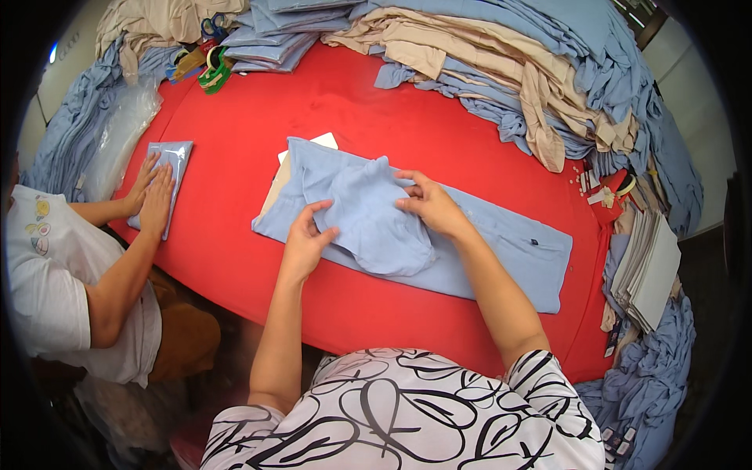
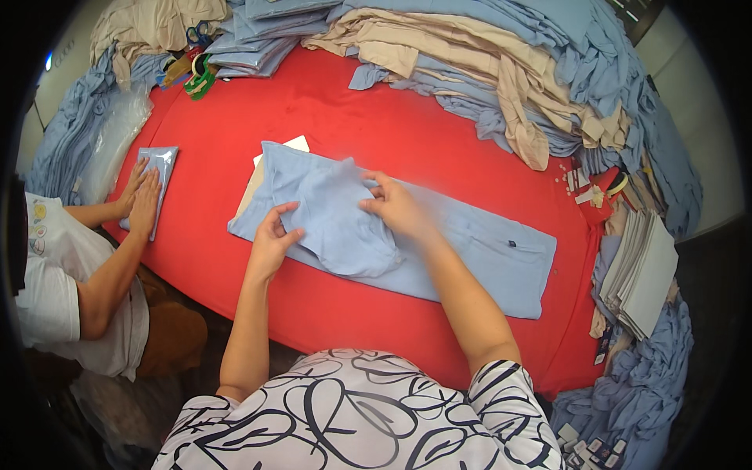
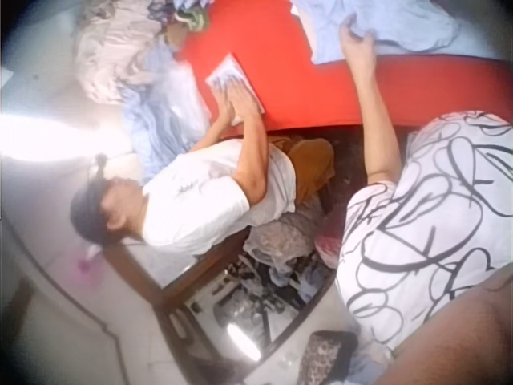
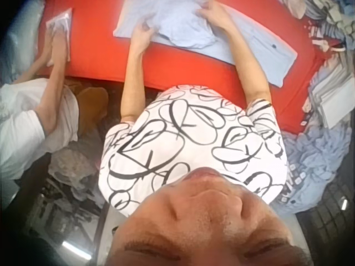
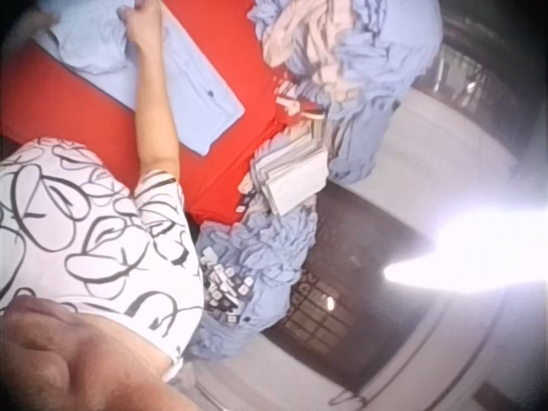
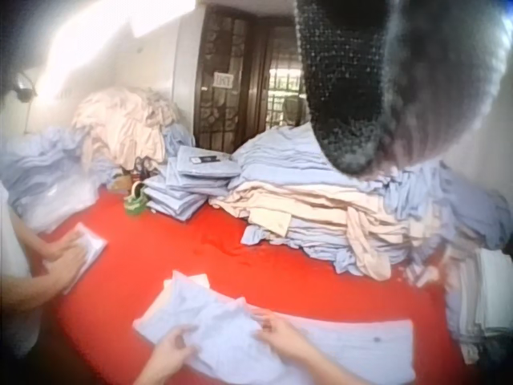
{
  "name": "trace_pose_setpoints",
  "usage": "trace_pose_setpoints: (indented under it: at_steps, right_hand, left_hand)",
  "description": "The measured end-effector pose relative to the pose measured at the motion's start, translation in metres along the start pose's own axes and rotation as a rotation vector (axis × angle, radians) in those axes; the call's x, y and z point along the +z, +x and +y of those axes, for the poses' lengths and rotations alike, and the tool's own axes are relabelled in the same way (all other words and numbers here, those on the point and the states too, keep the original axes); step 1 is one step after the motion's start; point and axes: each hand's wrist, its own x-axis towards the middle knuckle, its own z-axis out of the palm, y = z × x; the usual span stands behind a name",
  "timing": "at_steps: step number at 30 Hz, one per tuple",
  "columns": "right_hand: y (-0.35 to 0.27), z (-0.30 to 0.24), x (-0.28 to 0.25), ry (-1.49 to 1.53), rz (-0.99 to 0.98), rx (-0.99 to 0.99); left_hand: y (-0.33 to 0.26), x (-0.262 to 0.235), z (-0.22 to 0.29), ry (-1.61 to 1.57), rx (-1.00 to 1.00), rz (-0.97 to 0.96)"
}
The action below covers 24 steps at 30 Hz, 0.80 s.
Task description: The person folds light blue button-down shirts on a red table using a cardboard template. They spread each shirt flat, place the template on the back, fold the sides and sleeves over the template, and then fold the bottom up before removing the template and checking the front.
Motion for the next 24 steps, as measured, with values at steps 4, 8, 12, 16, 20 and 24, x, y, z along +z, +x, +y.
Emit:
trace_pose_setpoints:
  at_steps: [4, 8, 12, 16, 20, 24]
  right_hand:
    - [-0.011, -0.02, 0.002, -0.108, -0.132, -0.102]
    - [-0.042, -0.031, 0.004, -0.201, -0.135, -0.026]
    - [-0.048, -0.02, 0.005, -0.227, -0.078, 0.044]
    - [-0.043, -0.016, 0.01, -0.227, -0.012, 0.022]
    - [-0.036, -0.003, 0.007, -0.406, 0.145, -0.093]
    - [-0.065, -0.013, 0.014, -0.393, 0.194, 0.017]
  left_hand:
    - [-0.01, 0.001, 0.012, -0.047, -0.057, -0.1]
    - [-0.016, -0.01, 0.009, -0.201, -0.109, -0.072]
    - [-0.007, -0.009, -0.004, -0.354, -0.157, -0.046]
    - [0.013, -0.014, -0.007, -0.434, -0.104, 0.033]
    - [0.023, -0.01, 0.015, -0.178, -0.091, 0.0]
    - [0.011, -0.014, 0.018, 0.025, -0.112, 0.035]
